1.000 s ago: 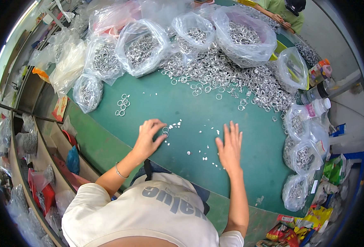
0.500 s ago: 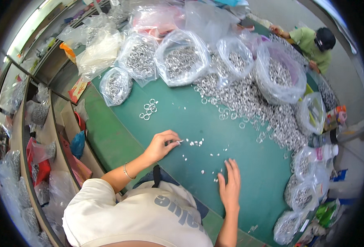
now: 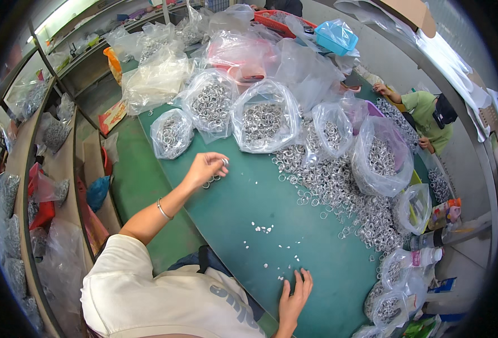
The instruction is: The person sorts and collects metal rings on a green workbench by hand, gathering them into small piles before placing them into a plastic container. They use a cloth to wipe the surface and handle various plastic bags containing the rings.
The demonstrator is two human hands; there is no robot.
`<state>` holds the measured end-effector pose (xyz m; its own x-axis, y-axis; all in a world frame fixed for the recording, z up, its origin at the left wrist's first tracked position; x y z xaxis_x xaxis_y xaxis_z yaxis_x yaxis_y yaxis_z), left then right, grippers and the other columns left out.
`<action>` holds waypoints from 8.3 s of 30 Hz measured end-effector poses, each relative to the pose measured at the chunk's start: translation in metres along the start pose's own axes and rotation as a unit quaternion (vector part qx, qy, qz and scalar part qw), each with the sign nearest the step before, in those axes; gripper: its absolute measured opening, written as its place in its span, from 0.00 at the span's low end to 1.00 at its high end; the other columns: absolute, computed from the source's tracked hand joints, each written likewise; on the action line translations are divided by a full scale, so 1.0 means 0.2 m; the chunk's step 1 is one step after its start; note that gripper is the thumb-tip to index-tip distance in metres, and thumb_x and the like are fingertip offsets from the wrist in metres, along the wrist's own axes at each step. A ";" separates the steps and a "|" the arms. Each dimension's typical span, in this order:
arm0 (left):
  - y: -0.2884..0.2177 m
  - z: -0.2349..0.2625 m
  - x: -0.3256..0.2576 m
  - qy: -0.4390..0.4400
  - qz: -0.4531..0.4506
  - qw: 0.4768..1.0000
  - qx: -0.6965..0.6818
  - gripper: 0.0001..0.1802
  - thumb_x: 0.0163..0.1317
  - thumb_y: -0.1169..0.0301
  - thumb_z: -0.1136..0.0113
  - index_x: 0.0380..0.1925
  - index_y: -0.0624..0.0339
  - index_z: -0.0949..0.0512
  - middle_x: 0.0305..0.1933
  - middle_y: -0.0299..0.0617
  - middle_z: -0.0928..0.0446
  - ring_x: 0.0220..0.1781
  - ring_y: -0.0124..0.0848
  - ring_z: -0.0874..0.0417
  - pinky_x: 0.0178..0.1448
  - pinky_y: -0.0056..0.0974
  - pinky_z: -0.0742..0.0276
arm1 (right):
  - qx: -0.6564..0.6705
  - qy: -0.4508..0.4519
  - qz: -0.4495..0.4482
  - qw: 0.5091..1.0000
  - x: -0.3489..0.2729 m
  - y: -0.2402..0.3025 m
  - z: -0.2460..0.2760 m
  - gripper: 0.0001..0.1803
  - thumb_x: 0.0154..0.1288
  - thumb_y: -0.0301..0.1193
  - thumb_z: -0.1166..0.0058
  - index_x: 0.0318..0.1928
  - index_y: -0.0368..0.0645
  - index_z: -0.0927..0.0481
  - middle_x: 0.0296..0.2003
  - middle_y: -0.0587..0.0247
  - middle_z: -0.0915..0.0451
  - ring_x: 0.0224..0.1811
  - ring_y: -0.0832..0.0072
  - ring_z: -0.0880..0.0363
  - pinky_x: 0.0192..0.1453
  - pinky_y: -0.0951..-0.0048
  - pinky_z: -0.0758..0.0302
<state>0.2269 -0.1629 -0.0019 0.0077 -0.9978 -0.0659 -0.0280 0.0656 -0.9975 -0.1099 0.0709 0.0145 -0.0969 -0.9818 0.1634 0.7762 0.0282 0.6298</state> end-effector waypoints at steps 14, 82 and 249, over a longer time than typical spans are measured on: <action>-0.44 -0.70 0.24 0.201 -0.145 0.967 0.056 0.10 0.59 0.79 0.52 0.39 0.71 0.26 0.32 0.46 0.21 0.39 0.31 0.18 0.42 0.33 0.21 | 0.001 -0.017 -0.019 1.000 -0.01 0.02 -0.01 0.15 0.55 0.24 0.46 0.45 0.34 0.25 0.51 0.50 0.30 0.57 0.53 0.35 0.60 0.59 0.38; 0.04 -0.61 -0.76 -0.072 -0.295 0.797 0.523 0.26 0.61 0.72 0.48 0.57 0.72 0.40 0.57 0.58 0.35 0.59 0.48 0.34 0.65 0.45 0.42 | 0.369 -0.267 -0.420 0.785 0.57 -2.40 1.66 0.26 0.58 0.43 0.44 0.41 0.26 0.25 0.34 0.50 0.21 0.28 0.64 0.21 0.31 0.64 0.23; 0.61 -0.16 -1.41 0.121 0.255 0.895 -0.347 0.27 0.59 0.73 0.46 0.56 0.61 0.44 0.53 0.49 0.30 0.52 0.37 0.24 0.55 0.42 0.28 | 0.158 0.144 0.132 0.968 -0.22 0.40 -0.41 0.14 0.56 0.25 0.47 0.44 0.39 0.22 0.47 0.57 0.22 0.56 0.60 0.29 0.61 0.61 0.37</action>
<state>0.1894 0.1253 -0.1039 -0.3970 -0.8182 -0.4158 -0.5802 0.5748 -0.5771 0.0081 0.1017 -0.0052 0.2928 -0.9426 0.1605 0.5158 0.2971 0.8035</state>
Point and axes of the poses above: each hand's wrist, its own x-axis towards the middle knuckle, its own z-axis out of the back of the hand, y = z × x, the point moved 3 cm from there along x, towards the middle knuckle
